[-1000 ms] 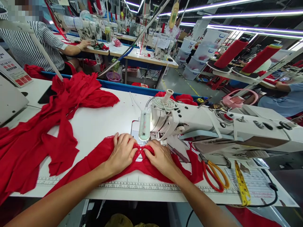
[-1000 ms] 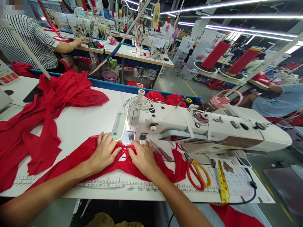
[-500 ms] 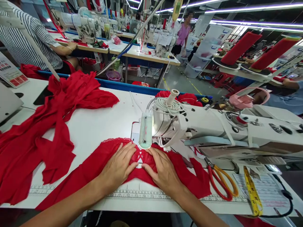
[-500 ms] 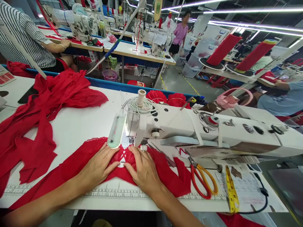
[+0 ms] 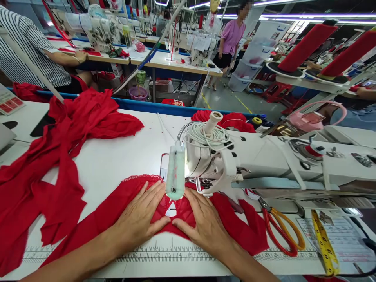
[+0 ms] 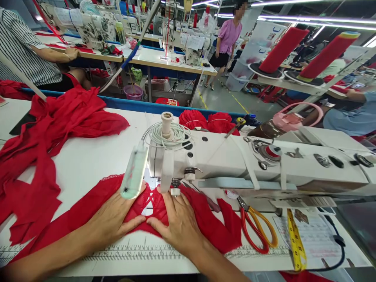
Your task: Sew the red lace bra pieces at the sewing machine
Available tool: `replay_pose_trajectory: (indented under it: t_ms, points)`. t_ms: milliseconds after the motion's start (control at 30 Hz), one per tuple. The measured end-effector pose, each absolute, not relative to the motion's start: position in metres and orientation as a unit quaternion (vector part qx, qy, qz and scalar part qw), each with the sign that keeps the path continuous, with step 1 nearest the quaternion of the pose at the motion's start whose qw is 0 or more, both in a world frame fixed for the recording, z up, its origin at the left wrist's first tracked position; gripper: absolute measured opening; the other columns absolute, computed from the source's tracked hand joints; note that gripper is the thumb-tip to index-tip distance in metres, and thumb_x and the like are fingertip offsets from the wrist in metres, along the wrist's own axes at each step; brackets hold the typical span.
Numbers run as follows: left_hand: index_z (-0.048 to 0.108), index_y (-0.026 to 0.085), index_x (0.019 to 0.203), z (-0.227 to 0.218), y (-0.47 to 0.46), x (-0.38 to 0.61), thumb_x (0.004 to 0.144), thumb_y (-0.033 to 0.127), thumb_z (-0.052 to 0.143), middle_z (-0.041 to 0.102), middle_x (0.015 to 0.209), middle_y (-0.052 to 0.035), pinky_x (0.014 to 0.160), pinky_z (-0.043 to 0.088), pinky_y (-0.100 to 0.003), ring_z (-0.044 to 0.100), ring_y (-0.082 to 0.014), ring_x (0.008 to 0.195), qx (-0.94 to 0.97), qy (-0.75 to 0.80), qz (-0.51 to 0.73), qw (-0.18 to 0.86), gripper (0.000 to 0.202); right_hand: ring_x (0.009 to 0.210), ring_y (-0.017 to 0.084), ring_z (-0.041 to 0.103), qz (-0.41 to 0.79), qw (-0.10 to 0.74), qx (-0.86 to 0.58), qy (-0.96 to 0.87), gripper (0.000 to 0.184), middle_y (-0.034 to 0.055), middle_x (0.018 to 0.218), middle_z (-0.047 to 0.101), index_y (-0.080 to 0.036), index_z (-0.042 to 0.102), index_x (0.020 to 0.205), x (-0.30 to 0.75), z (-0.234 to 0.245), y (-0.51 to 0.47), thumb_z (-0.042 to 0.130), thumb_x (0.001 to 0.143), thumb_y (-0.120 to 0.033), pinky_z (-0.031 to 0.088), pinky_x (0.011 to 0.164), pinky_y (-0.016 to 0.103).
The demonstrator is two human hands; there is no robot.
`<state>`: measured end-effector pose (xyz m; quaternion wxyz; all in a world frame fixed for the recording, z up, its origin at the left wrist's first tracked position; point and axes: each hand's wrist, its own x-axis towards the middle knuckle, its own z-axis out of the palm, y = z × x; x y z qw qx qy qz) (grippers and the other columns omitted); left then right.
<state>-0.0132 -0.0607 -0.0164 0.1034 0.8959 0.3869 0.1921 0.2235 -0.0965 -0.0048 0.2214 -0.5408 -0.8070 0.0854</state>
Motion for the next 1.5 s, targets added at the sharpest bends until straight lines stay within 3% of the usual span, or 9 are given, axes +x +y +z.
replay_pose_trajectory:
  t_ms: [367, 633, 933, 1500]
  points:
    - [0.024, 0.017, 0.157, -0.008, -0.053, -0.015, 0.095, 0.053, 0.057, 0.052, 0.15, -0.0166, 0.112, 0.043, -0.053, 0.049, -0.034, 0.139, 0.898, 0.378, 0.179, 0.14, 0.079, 0.121, 0.034, 0.061, 0.129, 0.189, -0.537, -0.812, 0.083, 0.0171, 0.139, 0.06, -0.019, 0.033, 0.153, 0.226, -0.004, -0.099, 0.068, 0.087, -0.057, 0.048, 0.102, 0.055]
    - [0.028, 0.016, 0.155, -0.009, -0.054, -0.014, 0.093, 0.055, 0.057, 0.052, 0.149, -0.0169, 0.117, 0.037, -0.053, 0.046, -0.033, 0.141, 0.898, 0.379, 0.179, 0.132, 0.079, 0.126, 0.03, 0.058, 0.136, 0.191, -0.531, -0.814, 0.063, 0.0159, 0.139, 0.06, -0.02, 0.036, 0.151, 0.23, -0.002, -0.098, 0.056, 0.098, -0.047, 0.049, 0.103, 0.05]
    - [0.025, 0.014, 0.155, -0.007, -0.053, -0.015, 0.091, 0.055, 0.061, 0.051, 0.15, -0.0185, 0.117, 0.037, -0.053, 0.046, -0.0335, 0.142, 0.906, 0.371, 0.164, 0.119, 0.084, 0.126, 0.034, 0.058, 0.134, 0.172, -0.528, -0.821, 0.081, 0.0177, 0.139, 0.06, -0.018, 0.035, 0.152, 0.232, -0.002, -0.097, 0.067, 0.088, -0.057, 0.045, 0.107, 0.055]
    - [0.026, 0.012, 0.153, -0.003, -0.053, -0.014, 0.089, 0.055, 0.064, 0.05, 0.151, -0.0183, 0.117, 0.036, -0.052, 0.044, -0.0338, 0.143, 0.909, 0.376, 0.132, 0.123, 0.086, 0.125, 0.036, 0.057, 0.162, 0.154, -0.54, -0.812, 0.084, 0.0176, 0.139, 0.06, -0.017, 0.037, 0.15, 0.232, -0.002, -0.097, 0.071, 0.085, -0.058, 0.044, 0.107, 0.055]
